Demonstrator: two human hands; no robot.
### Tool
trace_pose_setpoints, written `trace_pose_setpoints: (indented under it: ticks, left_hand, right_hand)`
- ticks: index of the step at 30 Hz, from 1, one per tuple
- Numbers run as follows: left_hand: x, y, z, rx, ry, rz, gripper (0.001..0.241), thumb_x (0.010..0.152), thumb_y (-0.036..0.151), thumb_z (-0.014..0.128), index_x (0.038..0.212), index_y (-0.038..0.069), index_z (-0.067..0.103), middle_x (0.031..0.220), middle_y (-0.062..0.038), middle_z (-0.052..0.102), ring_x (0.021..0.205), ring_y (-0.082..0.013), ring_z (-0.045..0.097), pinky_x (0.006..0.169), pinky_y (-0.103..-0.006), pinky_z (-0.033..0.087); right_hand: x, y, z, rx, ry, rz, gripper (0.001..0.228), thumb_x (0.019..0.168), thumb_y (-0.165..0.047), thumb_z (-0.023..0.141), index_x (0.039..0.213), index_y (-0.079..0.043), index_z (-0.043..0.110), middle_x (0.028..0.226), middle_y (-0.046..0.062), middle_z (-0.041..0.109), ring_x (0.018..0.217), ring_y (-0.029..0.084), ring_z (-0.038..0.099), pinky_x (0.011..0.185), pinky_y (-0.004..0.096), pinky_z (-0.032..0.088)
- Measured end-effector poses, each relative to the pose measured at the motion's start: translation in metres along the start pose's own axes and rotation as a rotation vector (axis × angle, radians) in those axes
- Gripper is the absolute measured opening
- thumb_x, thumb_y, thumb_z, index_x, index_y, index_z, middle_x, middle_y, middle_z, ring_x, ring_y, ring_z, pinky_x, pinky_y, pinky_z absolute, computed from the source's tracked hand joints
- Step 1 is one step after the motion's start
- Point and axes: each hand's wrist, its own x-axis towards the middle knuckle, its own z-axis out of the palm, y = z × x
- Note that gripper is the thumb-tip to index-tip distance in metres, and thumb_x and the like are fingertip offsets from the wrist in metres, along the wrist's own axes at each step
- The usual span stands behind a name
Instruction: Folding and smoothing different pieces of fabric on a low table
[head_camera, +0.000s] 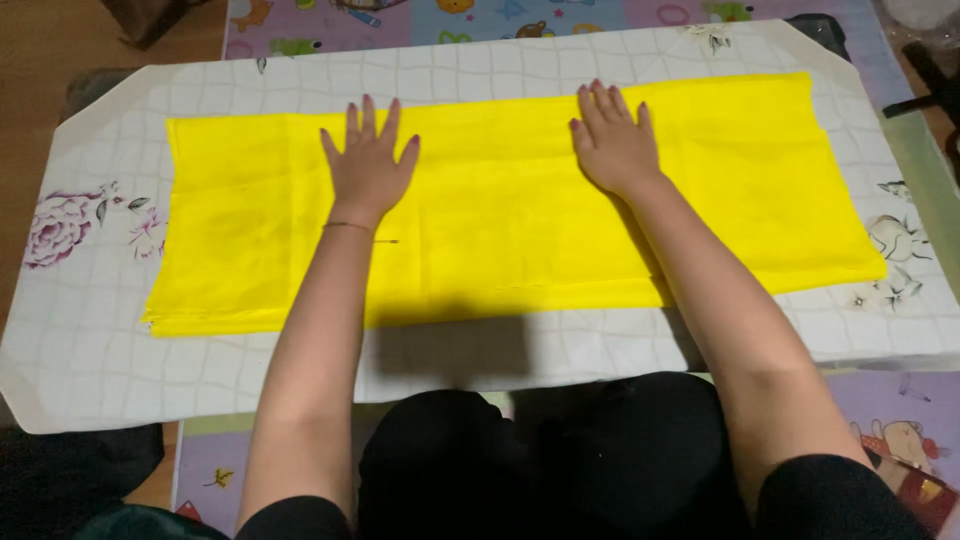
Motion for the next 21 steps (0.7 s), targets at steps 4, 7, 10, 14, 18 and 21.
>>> trace_pose_setpoints:
  ticks: [4, 7, 10, 14, 18, 21]
  left_hand:
    - [-0.012, -0.058, -0.02, -0.016, 0.032, -0.139, 0.07, 0.103, 0.054, 0.03, 0.163, 0.018, 0.03, 0.169, -0.017, 0.019, 0.155, -0.0347, 0.009, 0.118, -0.0638, 0.006]
    - [-0.018, -0.095, -0.028, 0.005, 0.058, -0.221, 0.073, 0.103, 0.057, 0.031, 0.163, 0.016, 0.031, 0.167, -0.021, 0.022, 0.153, -0.0402, 0.013, 0.116, -0.0672, 0.008]
    - [-0.02, -0.131, -0.025, 0.01, 0.122, -0.247, 0.075, 0.103, 0.058, 0.033, 0.161, 0.011, 0.035, 0.165, -0.024, 0.025, 0.152, -0.0414, 0.017, 0.114, -0.0683, 0.009]
    - [-0.023, -0.134, -0.029, -0.007, 0.11, -0.327, 0.072, 0.104, 0.053, 0.032, 0.162, 0.01, 0.032, 0.167, -0.026, 0.02, 0.152, -0.0436, 0.009, 0.113, -0.0725, 0.002]
    - [-0.036, -0.036, -0.056, 0.023, 0.238, -0.251, 0.064, 0.111, 0.037, 0.037, 0.161, -0.002, 0.031, 0.165, -0.026, 0.014, 0.147, -0.0504, 0.001, 0.108, -0.0814, 0.003]
    - [-0.059, 0.062, -0.056, -0.049, 0.091, -0.109, 0.058, 0.109, 0.029, 0.043, 0.162, 0.009, 0.031, 0.169, -0.018, 0.016, 0.153, -0.0439, 0.007, 0.112, -0.0787, 0.009]
  right_hand:
    - [-0.014, 0.05, -0.016, -0.011, 0.011, 0.158, 0.065, 0.106, -0.044, 0.014, 0.164, -0.014, 0.017, 0.171, 0.004, 0.014, 0.156, 0.026, 0.011, 0.123, 0.059, 0.01]
    - [-0.02, 0.096, -0.017, 0.01, 0.049, 0.277, 0.064, 0.107, -0.043, 0.017, 0.165, -0.015, 0.02, 0.171, 0.003, 0.017, 0.156, 0.027, 0.011, 0.122, 0.059, 0.011]
    - [-0.025, 0.133, -0.015, 0.045, 0.111, 0.376, 0.064, 0.108, -0.042, 0.02, 0.165, -0.013, 0.024, 0.17, 0.007, 0.019, 0.155, 0.03, 0.013, 0.121, 0.06, 0.01]
    - [-0.027, 0.141, -0.012, 0.041, 0.147, 0.418, 0.064, 0.108, -0.038, 0.021, 0.164, -0.009, 0.027, 0.169, 0.012, 0.021, 0.154, 0.034, 0.014, 0.119, 0.063, 0.01]
    - [-0.049, 0.041, -0.047, 0.093, 0.152, 0.299, 0.064, 0.108, -0.037, 0.02, 0.163, -0.004, 0.018, 0.169, 0.016, 0.018, 0.154, 0.04, 0.011, 0.117, 0.071, 0.001]
    - [-0.075, -0.039, -0.047, 0.132, 0.106, 0.067, 0.061, 0.109, -0.03, 0.026, 0.164, -0.004, 0.018, 0.169, 0.018, 0.021, 0.156, 0.039, 0.015, 0.118, 0.071, 0.003]
